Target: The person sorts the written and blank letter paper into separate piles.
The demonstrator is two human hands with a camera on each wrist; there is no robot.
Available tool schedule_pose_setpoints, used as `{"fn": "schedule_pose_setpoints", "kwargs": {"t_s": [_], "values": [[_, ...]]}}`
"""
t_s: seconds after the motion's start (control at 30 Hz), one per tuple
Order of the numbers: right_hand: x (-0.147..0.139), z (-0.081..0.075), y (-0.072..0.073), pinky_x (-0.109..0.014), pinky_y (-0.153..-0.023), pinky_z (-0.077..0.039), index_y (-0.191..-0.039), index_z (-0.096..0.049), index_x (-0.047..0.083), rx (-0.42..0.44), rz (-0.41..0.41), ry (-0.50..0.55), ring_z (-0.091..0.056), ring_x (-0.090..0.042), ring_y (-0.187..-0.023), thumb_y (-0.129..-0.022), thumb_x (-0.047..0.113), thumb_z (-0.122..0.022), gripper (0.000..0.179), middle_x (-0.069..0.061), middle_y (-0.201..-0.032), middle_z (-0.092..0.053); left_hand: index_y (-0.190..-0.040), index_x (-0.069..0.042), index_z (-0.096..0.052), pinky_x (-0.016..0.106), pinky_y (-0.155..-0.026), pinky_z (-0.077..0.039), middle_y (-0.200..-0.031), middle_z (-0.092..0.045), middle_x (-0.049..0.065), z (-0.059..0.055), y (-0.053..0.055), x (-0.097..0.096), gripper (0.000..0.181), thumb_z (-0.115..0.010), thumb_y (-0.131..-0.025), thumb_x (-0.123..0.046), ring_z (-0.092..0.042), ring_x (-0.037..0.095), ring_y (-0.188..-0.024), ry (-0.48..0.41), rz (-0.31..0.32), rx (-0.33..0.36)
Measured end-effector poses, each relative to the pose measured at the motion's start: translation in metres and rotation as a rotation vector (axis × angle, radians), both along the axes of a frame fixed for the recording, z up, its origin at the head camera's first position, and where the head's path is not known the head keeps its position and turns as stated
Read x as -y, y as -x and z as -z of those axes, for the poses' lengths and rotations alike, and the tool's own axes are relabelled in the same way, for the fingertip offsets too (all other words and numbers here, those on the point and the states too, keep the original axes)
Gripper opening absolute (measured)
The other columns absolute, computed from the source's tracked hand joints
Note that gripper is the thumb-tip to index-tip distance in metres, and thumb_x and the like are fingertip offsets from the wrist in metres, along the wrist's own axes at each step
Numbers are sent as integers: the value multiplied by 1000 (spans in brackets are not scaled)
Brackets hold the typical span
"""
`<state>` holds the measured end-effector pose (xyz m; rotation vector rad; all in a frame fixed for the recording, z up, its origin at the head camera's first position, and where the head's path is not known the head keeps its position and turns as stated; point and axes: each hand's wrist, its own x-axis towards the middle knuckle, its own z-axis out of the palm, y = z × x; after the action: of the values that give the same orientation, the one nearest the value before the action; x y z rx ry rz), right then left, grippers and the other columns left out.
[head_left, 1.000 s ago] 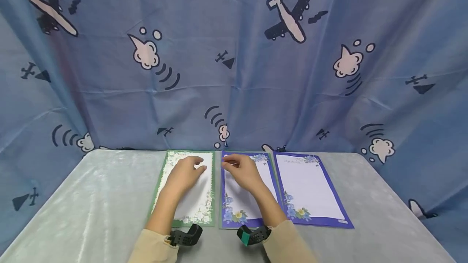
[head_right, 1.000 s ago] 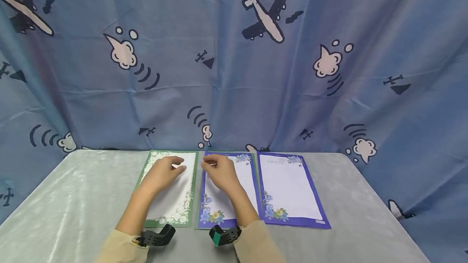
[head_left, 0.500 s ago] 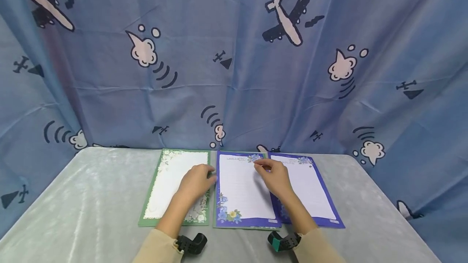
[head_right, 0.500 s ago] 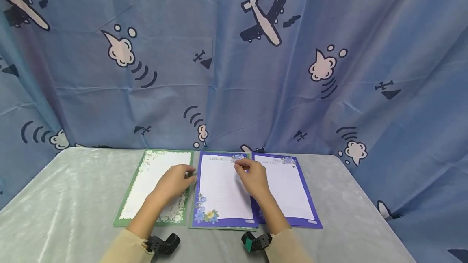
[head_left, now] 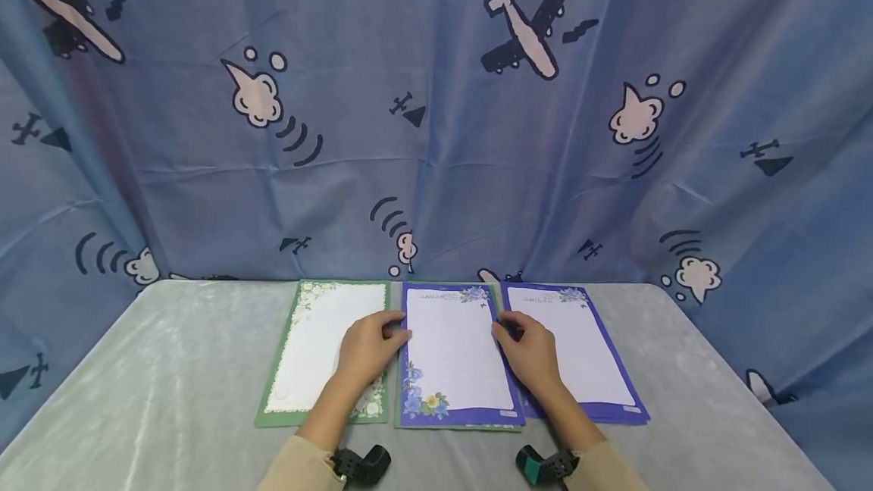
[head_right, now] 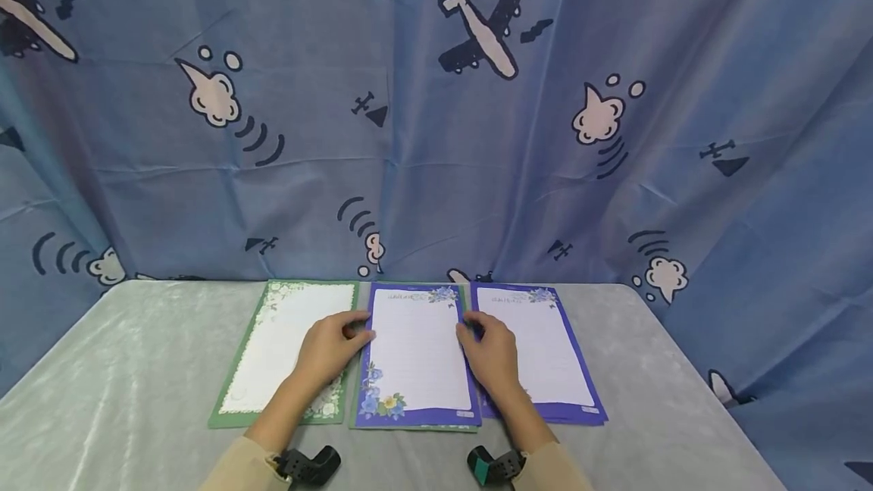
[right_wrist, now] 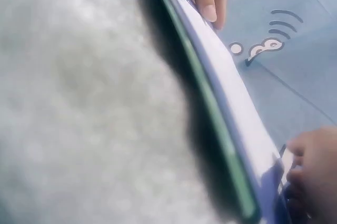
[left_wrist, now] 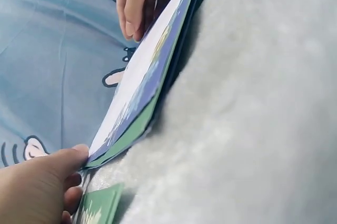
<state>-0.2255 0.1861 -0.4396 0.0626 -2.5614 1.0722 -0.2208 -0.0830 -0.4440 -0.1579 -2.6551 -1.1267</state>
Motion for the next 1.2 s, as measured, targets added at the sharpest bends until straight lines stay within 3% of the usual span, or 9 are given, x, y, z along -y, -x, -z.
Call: {"fn": "schedule_pose_setpoints", "kwargs": {"t_s": [0.17,0.3,0.47,0.6,0.73,1.07,1.2], "values": [[-1,2,-1,-55,-105,-48,-116,-74,3,-12,-41,-33,-64,-41,-121,-91,14,-74,28,-21,-119,-73,-117,-19,-77,24,-60,-39,-77,-68,-6,2,1,1,36,-83,-84,-31,-48,6,-63,-3,2,-8],[-2,2,-1,-56,-103,-49,-115,-75,4,-13,-40,-49,-65,-42,-118,-89,13,-76,28,-21,-117,-73,-112,-20,-79,23,-61,-41,-98,-78,-4,2,1,-1,32,-84,-83,-30,-54,4,-67,-18,-6,-19],[-1,3,-2,-55,-100,-51,-114,-76,6,-25,-29,-57,-67,-40,-114,-87,13,-77,28,-20,-114,-74,-103,-18,-81,23,-63,-45,-119,-76,-4,1,-1,-1,23,-84,-82,-23,-63,4,-72,-55,-13,-37],[-1,3,-1,-54,-100,-52,-113,-77,6,-31,-25,-57,-68,-40,-114,-86,12,-77,27,-20,-114,-75,-97,-20,-81,23,-60,-44,-93,-78,-2,1,0,0,16,-84,-82,-19,-58,5,-65,-80,-10,-31],[-2,3,-1,-54,-100,-52,-111,-78,6,-37,-25,-46,-68,-39,-114,-86,12,-78,26,-19,-113,-75,-94,-21,-81,23,-59,-41,-72,-68,-6,0,1,-1,11,-83,-83,-20,-51,7,-62,-87,-10,6],[-2,3,-1,-53,-101,-51,-112,-77,5,-22,-25,-17,-68,-38,-116,-87,12,-77,26,-18,-114,-75,-89,-21,-81,23,-58,-40,-73,-70,-7,-1,1,-1,6,-82,-83,-19,-51,7,-60,-84,-14,0],[-3,4,-2,-53,-103,-51,-113,-77,5,-9,-25,-7,-67,-38,-117,-88,13,-77,27,-18,-116,-75,-85,-19,-81,23,-58,-40,-71,-69,-6,-1,1,-2,4,-83,-82,-17,-51,8,-60,-132,-35,-14]]}}
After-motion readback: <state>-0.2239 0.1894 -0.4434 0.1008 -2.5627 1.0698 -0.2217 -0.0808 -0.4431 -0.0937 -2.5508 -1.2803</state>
